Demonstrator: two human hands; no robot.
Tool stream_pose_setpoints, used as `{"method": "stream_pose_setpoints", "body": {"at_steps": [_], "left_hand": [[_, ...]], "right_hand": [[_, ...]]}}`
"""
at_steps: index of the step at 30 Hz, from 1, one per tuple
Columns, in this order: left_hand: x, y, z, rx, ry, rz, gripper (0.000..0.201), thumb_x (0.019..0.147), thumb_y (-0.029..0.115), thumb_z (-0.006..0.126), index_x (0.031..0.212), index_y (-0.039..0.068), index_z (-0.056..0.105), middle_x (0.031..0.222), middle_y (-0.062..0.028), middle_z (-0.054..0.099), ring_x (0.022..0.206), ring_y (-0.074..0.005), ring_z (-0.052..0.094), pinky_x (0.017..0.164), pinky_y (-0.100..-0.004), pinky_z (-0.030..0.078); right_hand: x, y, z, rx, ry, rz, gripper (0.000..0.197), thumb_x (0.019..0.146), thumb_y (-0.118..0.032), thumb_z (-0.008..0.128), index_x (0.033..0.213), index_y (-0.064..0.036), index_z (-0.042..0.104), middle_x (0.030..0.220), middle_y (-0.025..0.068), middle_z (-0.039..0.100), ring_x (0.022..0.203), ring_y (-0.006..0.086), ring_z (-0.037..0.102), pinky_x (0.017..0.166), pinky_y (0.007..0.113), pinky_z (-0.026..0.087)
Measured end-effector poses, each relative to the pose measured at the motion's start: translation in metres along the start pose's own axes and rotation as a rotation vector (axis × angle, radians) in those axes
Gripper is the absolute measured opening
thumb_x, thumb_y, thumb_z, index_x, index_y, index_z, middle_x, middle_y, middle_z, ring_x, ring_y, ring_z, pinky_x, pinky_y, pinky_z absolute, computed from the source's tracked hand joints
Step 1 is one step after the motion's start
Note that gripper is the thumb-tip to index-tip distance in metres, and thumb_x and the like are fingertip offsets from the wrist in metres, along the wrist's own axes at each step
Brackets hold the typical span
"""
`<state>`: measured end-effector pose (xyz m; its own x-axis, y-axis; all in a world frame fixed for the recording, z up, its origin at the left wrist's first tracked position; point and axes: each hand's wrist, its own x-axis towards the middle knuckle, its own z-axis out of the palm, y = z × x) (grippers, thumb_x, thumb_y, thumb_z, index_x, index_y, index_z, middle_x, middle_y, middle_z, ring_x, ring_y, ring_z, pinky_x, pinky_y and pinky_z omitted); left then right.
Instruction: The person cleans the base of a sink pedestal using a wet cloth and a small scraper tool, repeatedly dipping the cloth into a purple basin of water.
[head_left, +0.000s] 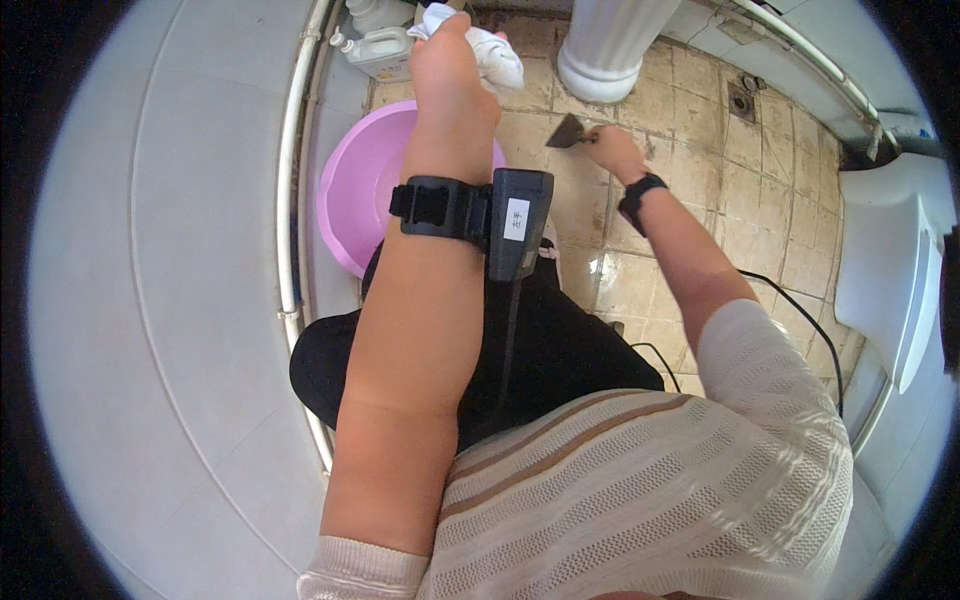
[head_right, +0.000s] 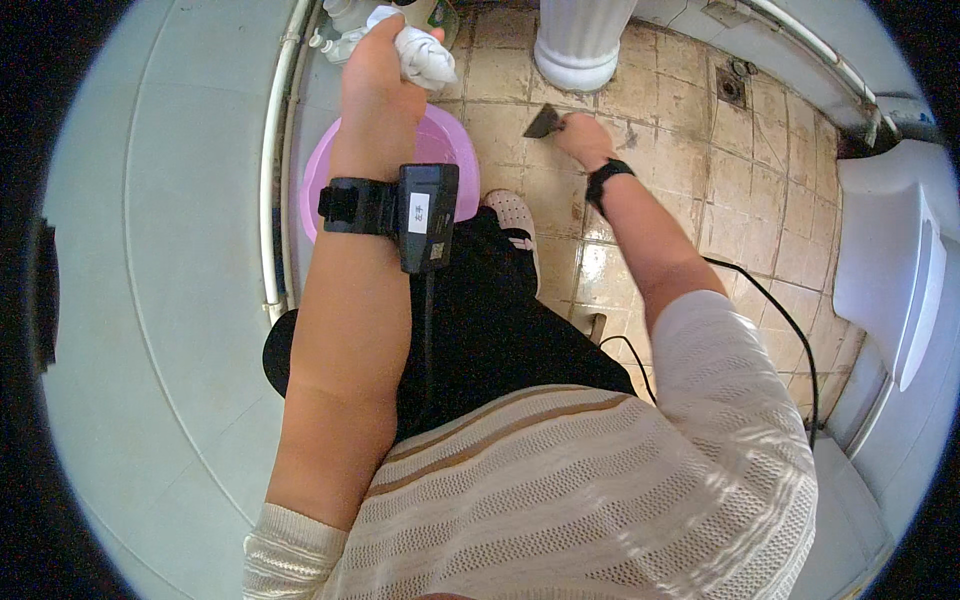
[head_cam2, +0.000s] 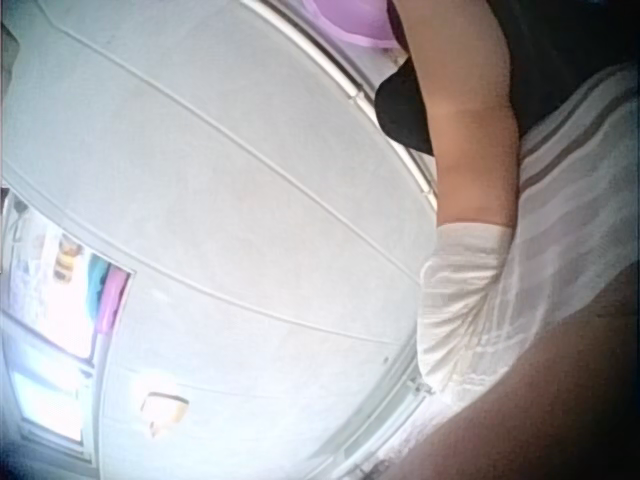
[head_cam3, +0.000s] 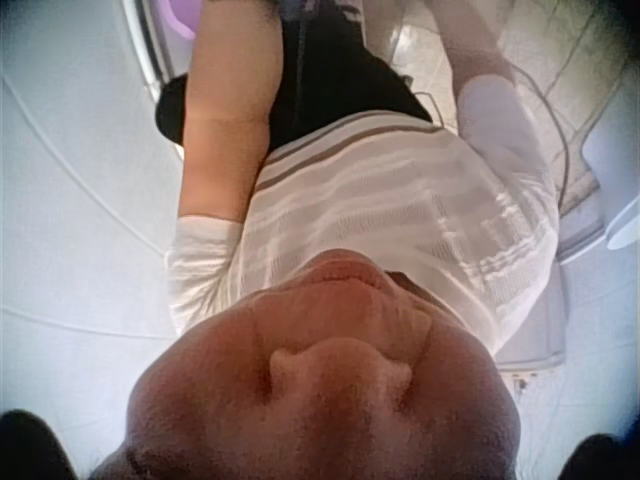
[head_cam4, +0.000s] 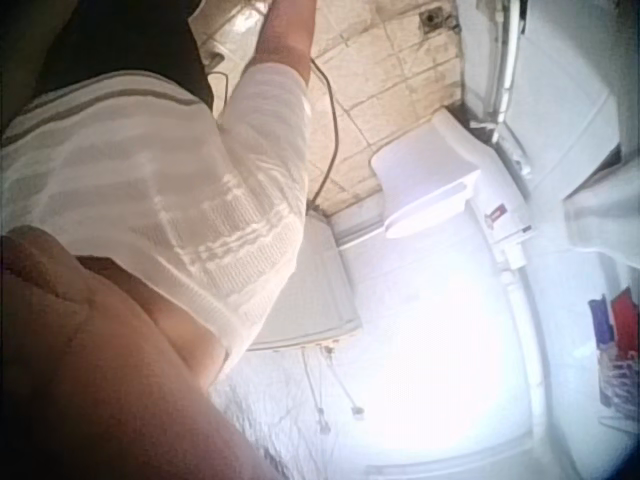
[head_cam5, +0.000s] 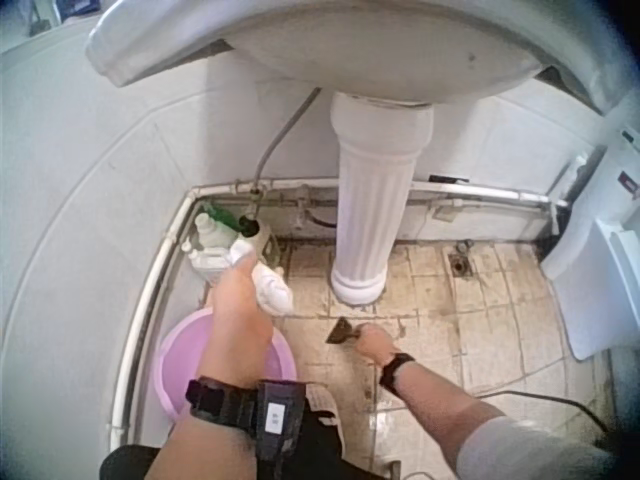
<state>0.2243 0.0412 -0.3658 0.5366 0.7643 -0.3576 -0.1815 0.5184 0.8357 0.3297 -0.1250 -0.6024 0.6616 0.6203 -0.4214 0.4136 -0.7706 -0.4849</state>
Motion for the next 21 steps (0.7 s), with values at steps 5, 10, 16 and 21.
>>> {"method": "stream_pose_setpoints", "body": {"at_steps": [5,10,16,21], "left_hand": [[0.01,-0.017,-0.008,0.016,0.031,-0.012,0.024,0.08,0.011,0.05,0.1,0.001,0.042,0.08,-0.0107,0.052,0.064,-0.0223,0.056,0.051,-0.0354,0.046],[0.02,-0.028,-0.025,0.102,0.06,-0.001,0.03,0.077,0.011,0.053,0.102,0.002,0.042,0.085,-0.0095,0.051,0.067,-0.0205,0.053,0.058,-0.0361,0.044],[0.024,-0.037,-0.017,0.235,0.142,0.073,0.023,0.081,0.013,0.051,0.098,-0.002,0.046,0.075,-0.0101,0.055,0.062,-0.021,0.059,0.049,-0.0308,0.047],[0.029,-0.033,-0.024,0.138,0.058,0.038,0.028,0.08,0.012,0.053,0.102,-0.001,0.043,0.082,-0.0103,0.052,0.065,-0.0224,0.059,0.051,-0.0327,0.049]], "right_hand": [[0.019,-0.022,0.029,0.162,0.109,0.107,0.032,0.071,-0.018,0.053,0.101,-0.0131,0.062,0.096,0.0145,0.061,0.09,0.0309,0.058,0.077,0.037,0.046],[0.012,-0.038,0.04,0.229,0.069,0.1,0.033,0.071,-0.015,0.05,0.102,-0.0129,0.062,0.096,0.0172,0.061,0.091,0.0319,0.058,0.078,0.037,0.045],[0.023,-0.032,0.021,0.142,-0.012,0.021,0.033,0.071,-0.016,0.05,0.102,-0.0116,0.061,0.096,0.0171,0.061,0.091,0.0319,0.058,0.079,0.038,0.045],[0.024,-0.036,0.015,0.106,-0.02,0.082,0.032,0.072,-0.017,0.051,0.101,-0.0131,0.062,0.098,0.0148,0.061,0.093,0.0307,0.058,0.078,0.038,0.045]]}}
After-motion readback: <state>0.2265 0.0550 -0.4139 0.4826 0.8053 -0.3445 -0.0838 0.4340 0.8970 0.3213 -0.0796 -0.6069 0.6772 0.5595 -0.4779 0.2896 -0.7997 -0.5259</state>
